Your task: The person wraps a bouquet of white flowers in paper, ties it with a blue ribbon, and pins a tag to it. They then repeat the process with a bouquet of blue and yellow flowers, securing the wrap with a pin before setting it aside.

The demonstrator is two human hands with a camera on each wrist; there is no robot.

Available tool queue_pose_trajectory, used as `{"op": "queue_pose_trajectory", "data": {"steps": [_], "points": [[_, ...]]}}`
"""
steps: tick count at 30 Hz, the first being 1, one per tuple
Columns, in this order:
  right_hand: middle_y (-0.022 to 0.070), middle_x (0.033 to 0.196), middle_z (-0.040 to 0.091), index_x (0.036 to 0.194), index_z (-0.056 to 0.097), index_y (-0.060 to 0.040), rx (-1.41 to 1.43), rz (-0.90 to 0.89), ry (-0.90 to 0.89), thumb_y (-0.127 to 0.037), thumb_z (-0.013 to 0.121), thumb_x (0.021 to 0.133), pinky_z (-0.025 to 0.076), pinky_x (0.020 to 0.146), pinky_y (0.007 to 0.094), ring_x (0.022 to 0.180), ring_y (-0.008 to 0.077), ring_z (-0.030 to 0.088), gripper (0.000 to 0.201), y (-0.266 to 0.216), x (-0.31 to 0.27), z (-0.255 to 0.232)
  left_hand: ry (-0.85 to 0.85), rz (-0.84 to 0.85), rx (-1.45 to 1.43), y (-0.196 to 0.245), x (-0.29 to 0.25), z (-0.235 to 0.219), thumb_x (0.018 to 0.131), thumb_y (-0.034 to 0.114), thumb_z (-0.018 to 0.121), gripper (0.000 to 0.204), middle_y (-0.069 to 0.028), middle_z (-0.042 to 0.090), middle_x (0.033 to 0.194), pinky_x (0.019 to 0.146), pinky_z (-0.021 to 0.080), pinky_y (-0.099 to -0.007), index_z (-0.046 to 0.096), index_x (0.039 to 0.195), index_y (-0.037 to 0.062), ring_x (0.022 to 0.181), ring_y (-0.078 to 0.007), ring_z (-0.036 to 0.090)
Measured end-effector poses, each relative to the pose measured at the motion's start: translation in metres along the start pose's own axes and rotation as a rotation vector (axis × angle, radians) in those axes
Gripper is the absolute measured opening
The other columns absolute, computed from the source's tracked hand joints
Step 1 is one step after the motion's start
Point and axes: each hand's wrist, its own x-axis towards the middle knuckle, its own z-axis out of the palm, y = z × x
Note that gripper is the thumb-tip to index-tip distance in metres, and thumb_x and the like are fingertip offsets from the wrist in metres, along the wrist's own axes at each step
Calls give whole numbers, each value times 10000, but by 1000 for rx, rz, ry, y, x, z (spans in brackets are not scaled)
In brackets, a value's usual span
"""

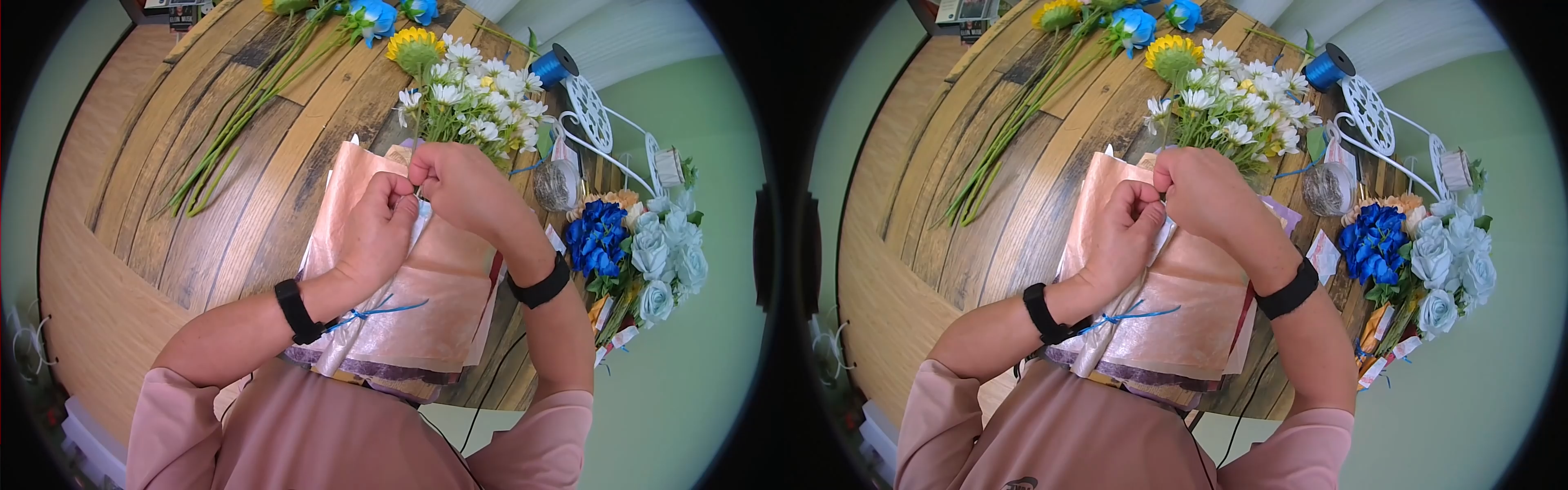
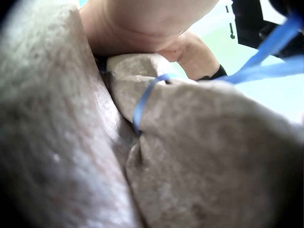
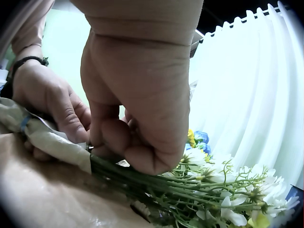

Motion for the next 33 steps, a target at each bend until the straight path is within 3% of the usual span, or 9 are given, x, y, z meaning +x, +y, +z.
{"op": "queue_pose_trajectory", "data": {"steps": [3,8,14,18,20,21,24,26,33], "points": [[196,782,663,761,649,-23,-15,9,-70,-2,577,726,500,690,452,784,397,646,83,1,2,-2,-11,-25,-7,3,-1,0,953,100,582,146,-81,624,876,708,494,-298,552,1061,7,780,-162,591],[49,703,617,836,621,-15,176,22,-197,26,632,763,472,609,301,659,151,584,85,13,8,-6,20,-1,45,3,-1,0,962,112,572,147,-88,616,873,705,494,-304,543,1069,15,778,-175,593],[-12,718,577,917,615,-19,289,49,-139,17,633,838,443,630,236,685,68,522,89,17,1,-3,20,9,47,3,-1,-1,967,113,564,134,-87,604,861,703,492,-307,533,1054,17,773,-177,585],[-3,711,570,917,610,-12,206,23,-124,7,641,844,443,628,249,680,77,511,81,13,-4,-5,18,22,19,0,1,0,968,111,561,131,-83,597,858,700,491,-307,531,1052,15,767,-173,577],[163,755,655,891,649,-1,180,-31,-67,-48,632,778,508,669,386,728,320,650,124,13,-5,-5,16,2,6,1,1,0,968,110,559,131,-80,592,857,700,490,-305,530,1051,14,764,-168,571],[163,755,655,891,649,-1,181,-32,-66,-48,632,778,508,669,386,728,320,650,124,13,-5,-5,17,3,7,1,1,0,968,110,559,131,-80,592,857,700,490,-305,530,1051,14,764,-168,571],[18,699,564,901,598,-2,203,-42,-98,7,643,834,447,625,279,661,103,513,82,12,-6,-6,16,-12,20,1,1,-1,968,111,558,133,-80,591,858,698,489,-304,529,1054,14,764,-168,570],[168,760,656,875,643,0,222,-21,-96,-57,641,776,506,671,396,736,328,653,114,12,-6,-6,14,-9,19,1,1,-1,970,115,557,138,-81,594,863,699,489,-304,528,1061,14,769,-169,573],[166,752,654,863,646,0,161,-22,-75,-77,650,778,500,656,395,713,323,646,115,9,-4,-4,8,-28,26,2,0,-2,973,117,555,139,-82,596,869,705,487,-301,528,1064,16,779,-166,577]]}}
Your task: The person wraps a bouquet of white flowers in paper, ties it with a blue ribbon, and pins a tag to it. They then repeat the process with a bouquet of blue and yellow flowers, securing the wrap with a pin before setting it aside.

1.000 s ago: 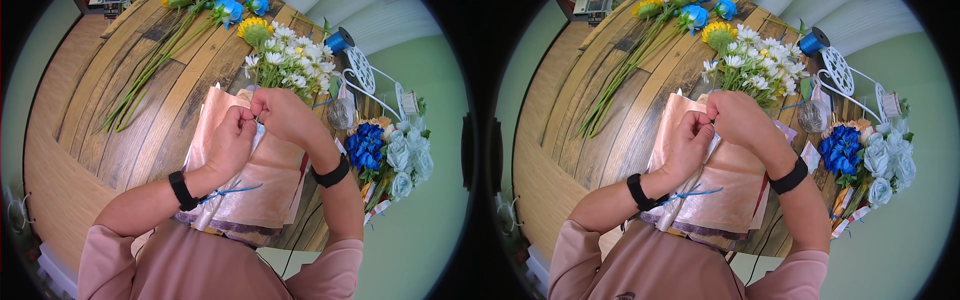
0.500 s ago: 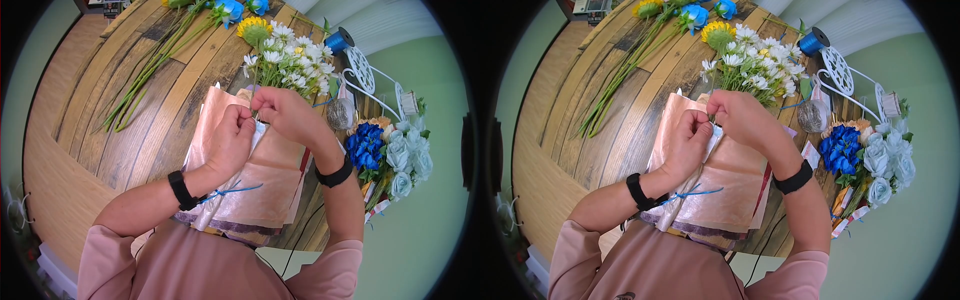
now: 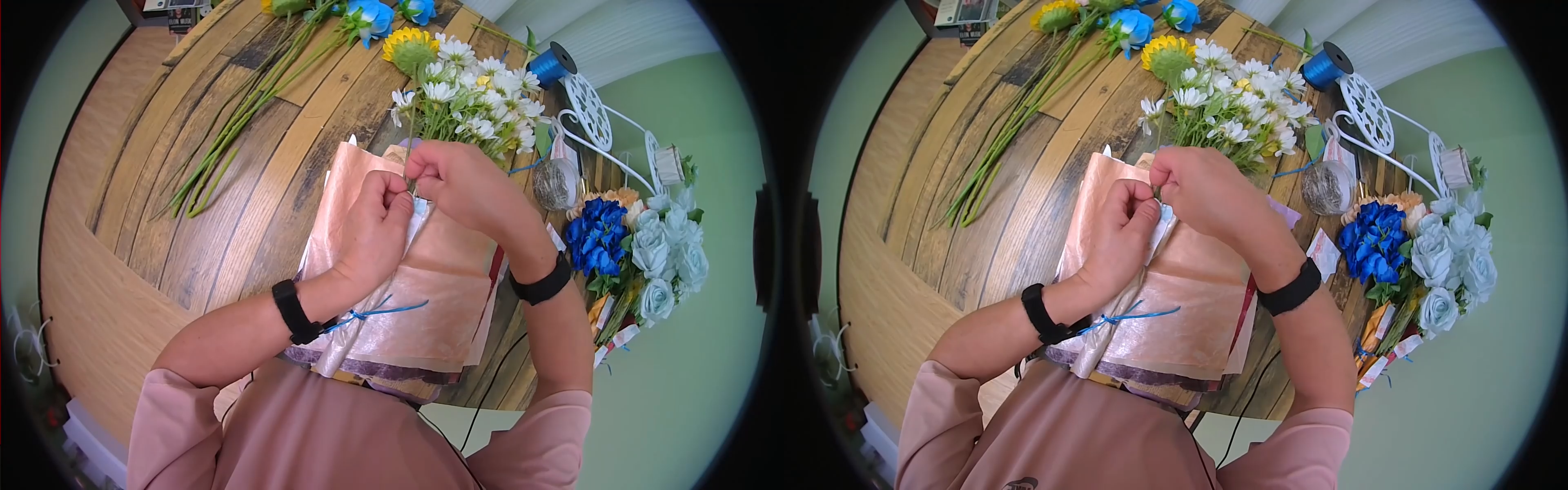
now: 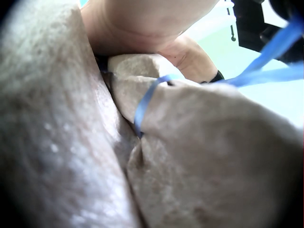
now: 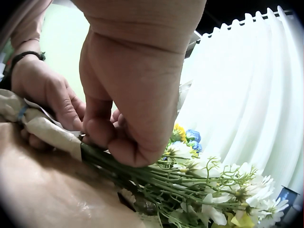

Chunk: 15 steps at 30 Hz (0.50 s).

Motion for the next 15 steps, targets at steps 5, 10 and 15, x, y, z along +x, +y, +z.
{"op": "queue_pose_trajectory", "data": {"steps": [5,10,15], "points": [[185,742,656,852,657,1,32,40,69,-66,637,779,502,645,414,703,352,650,101,1,-2,2,-11,9,-38,1,-1,-1,951,116,568,165,-76,589,869,705,480,-292,531,1076,15,776,-153,562],[199,764,663,845,660,6,-5,-40,109,-52,626,775,504,655,417,724,366,654,97,3,-4,5,-37,-31,-43,1,-3,-2,922,95,581,167,-65,588,862,686,471,-291,541,1068,25,762,-147,556],[60,685,592,853,639,14,-37,1,44,12,644,783,463,619,292,649,122,549,70,-2,-3,4,-73,16,-31,-1,-3,-4,908,86,594,152,-63,591,833,675,469,-297,554,1045,33,746,-153,562]]}}
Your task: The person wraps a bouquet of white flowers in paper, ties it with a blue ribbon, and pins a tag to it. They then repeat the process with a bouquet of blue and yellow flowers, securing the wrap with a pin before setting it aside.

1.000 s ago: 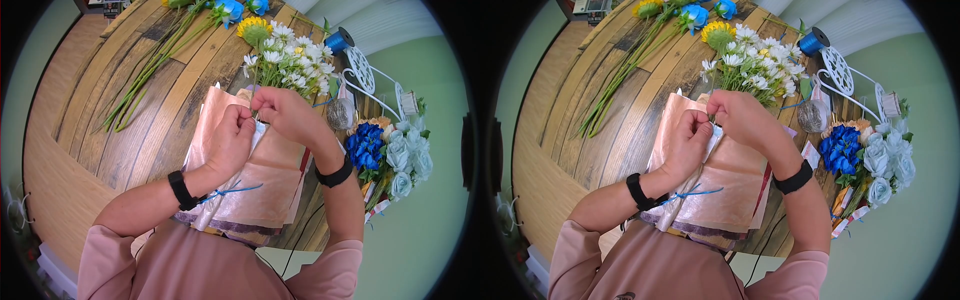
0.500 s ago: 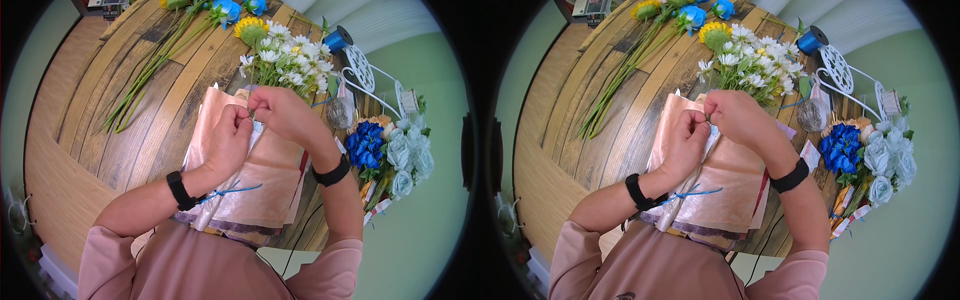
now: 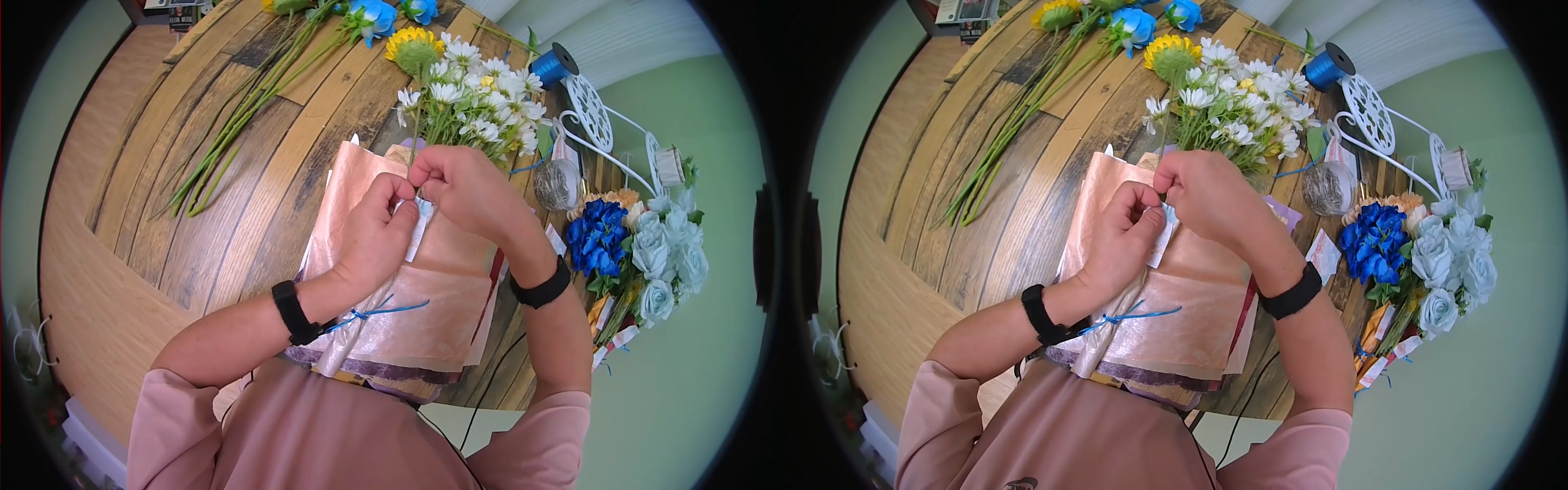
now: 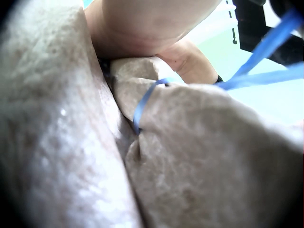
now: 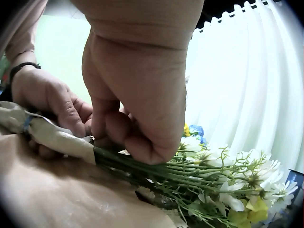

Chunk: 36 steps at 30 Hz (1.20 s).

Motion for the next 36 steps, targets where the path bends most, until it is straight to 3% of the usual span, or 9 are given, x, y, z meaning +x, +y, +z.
{"op": "queue_pose_trajectory", "data": {"steps": [2,8,12,15,17,20,27,36], "points": [[176,746,664,839,670,2,51,20,-50,-31,620,768,511,652,394,705,318,660,93,2,2,-1,25,-25,-11,0,0,1,908,80,593,146,-74,599,827,673,471,-301,558,1038,26,740,-159,565],[156,748,677,841,672,6,144,42,-56,-36,635,763,522,661,373,703,273,670,96,12,5,2,48,-19,14,-1,-1,2,915,85,598,158,-87,617,847,688,483,-305,559,1049,9,750,-166,576],[168,762,683,848,677,3,84,36,-44,-61,632,775,524,658,378,699,299,668,107,3,1,-3,50,1,31,-1,-1,2,920,93,606,162,-86,621,860,698,487,-305,560,1051,10,759,-167,579],[121,807,660,926,677,9,-37,38,-72,-65,623,829,503,686,341,722,234,632,134,0,-4,-6,61,6,-12,-2,0,2,922,98,610,162,-84,624,874,701,487,-304,562,1051,13,764,-169,580],[178,886,668,953,691,0,-268,-122,90,-100,600,848,511,752,395,826,338,646,171,10,-8,-3,52,-10,2,1,-1,1,923,101,611,164,-82,624,882,700,486,-305,562,1054,15,764,-168,580],[190,906,669,960,693,-4,-197,-92,33,-93,591,854,508,791,416,890,369,639,172,11,-13,-5,51,-19,34,1,-1,1,924,103,612,170,-80,627,886,699,486,-303,562,1060,13,768,-165,580],[179,902,671,965,694,-7,-147,-163,53,-99,596,852,513,763,408,854,361,646,175,8,-15,2,49,-15,13,-3,0,2,927,107,611,180,-88,633,897,713,492,-303,560,1070,10,785,-172,589],[206,913,686,950,719,-12,-79,-85,22,-119,575,838,513,802,452,870,390,644,212,8,-19,-1,38,-27,12,-1,-1,1,929,97,605,182,-100,635,921,725,496,-305,559,1078,2,805,-181,597]]}}
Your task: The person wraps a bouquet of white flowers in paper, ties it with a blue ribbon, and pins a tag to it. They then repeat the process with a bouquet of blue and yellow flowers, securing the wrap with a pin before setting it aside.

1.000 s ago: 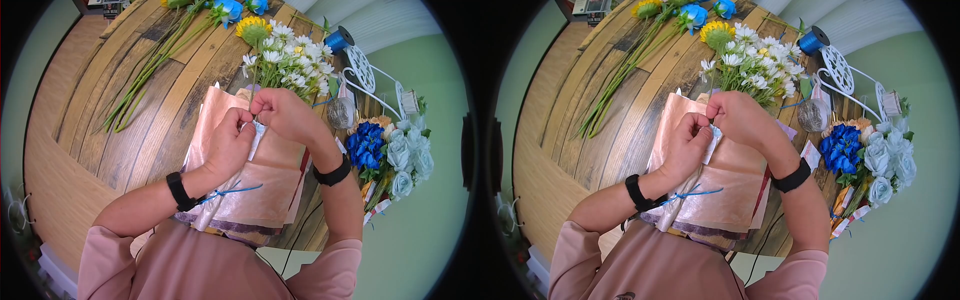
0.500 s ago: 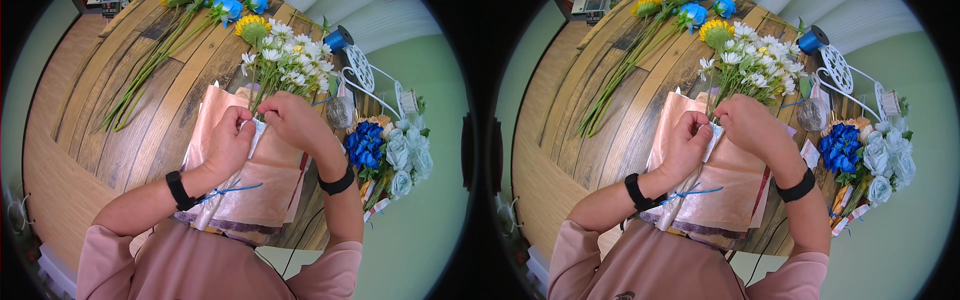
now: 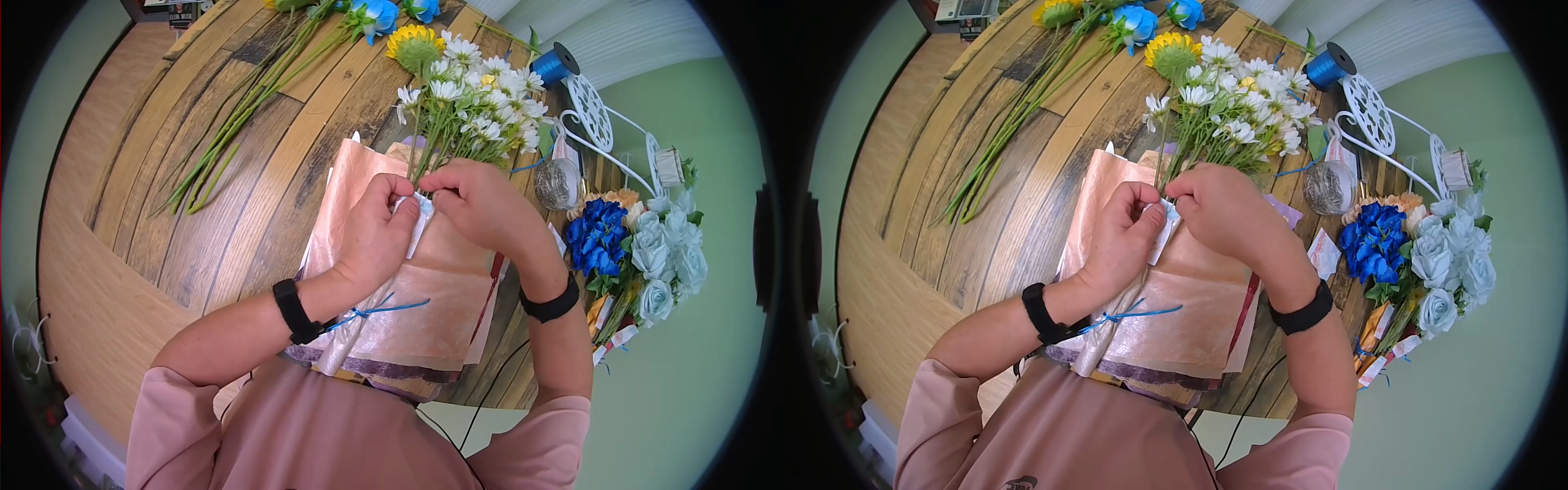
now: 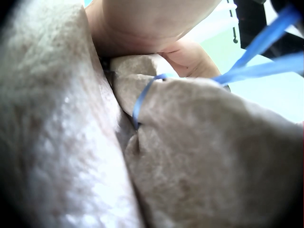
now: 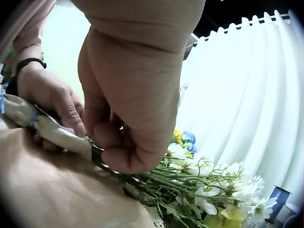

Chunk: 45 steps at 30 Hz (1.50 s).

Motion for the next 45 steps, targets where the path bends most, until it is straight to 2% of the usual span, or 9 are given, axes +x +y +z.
{"op": "queue_pose_trajectory", "data": {"steps": [6,18,20,23,26,33,36,42,45], "points": [[217,921,686,962,713,4,137,99,-30,-129,575,838,517,794,441,889,394,648,228,-3,-2,-2,10,23,5,0,0,0,920,106,613,195,-104,634,926,729,495,-311,560,1075,1,808,-181,596],[223,895,681,920,707,2,-13,52,47,-123,577,811,516,781,461,857,402,649,211,0,-3,4,-52,56,-6,-3,0,0,762,132,746,419,-100,603,957,797,495,-316,537,1099,-2,881,-195,588],[185,917,707,997,703,24,-16,67,4,-92,612,834,534,752,355,831,287,691,220,2,-3,2,-58,54,-6,-1,-1,0,760,123,747,418,-96,599,954,801,493,-315,537,1100,-1,888,-193,586],[157,894,715,985,704,23,82,153,-49,-91,615,835,530,726,322,794,221,685,208,4,-1,0,-94,41,18,3,-1,-1,787,-37,715,394,-36,569,992,782,475,-236,496,1108,28,901,-101,555],[134,878,717,973,705,20,88,195,-86,-91,618,838,522,704,298,771,171,668,195,3,1,-3,-97,29,20,2,-1,-1,789,-33,715,390,-36,568,991,785,476,-237,498,1108,26,900,-102,556],[105,884,717,973,697,31,184,206,-133,-86,619,846,516,728,287,799,147,655,190,5,1,-4,-89,59,52,1,-1,-1,795,-27,710,381,-36,567,991,790,475,-237,498,1108,23,902,-102,556],[188,794,685,924,702,16,249,180,-92,-141,595,816,515,669,350,717,265,671,219,8,0,0,-92,41,38,2,-1,-1,797,-26,710,379,-36,567,992,795,474,-238,497,1107,23,905,-104,556],[143,806,692,961,694,26,308,166,-128,-115,603,804,506,670,327,716,214,654,230,12,-2,-3,-98,38,44,1,-1,-1,793,-25,716,387,-35,560,998,805,470,-240,491,1104,24,918,-105,554],[34,936,699,1049,681,30,369,298,-154,-40,607,854,495,741,240,832,89,612,220,9,-2,-8,-36,78,33,-2,-1,0,755,132,749,412,-97,598,948,792,496,-318,537,1088,14,874,-199,587]]}}
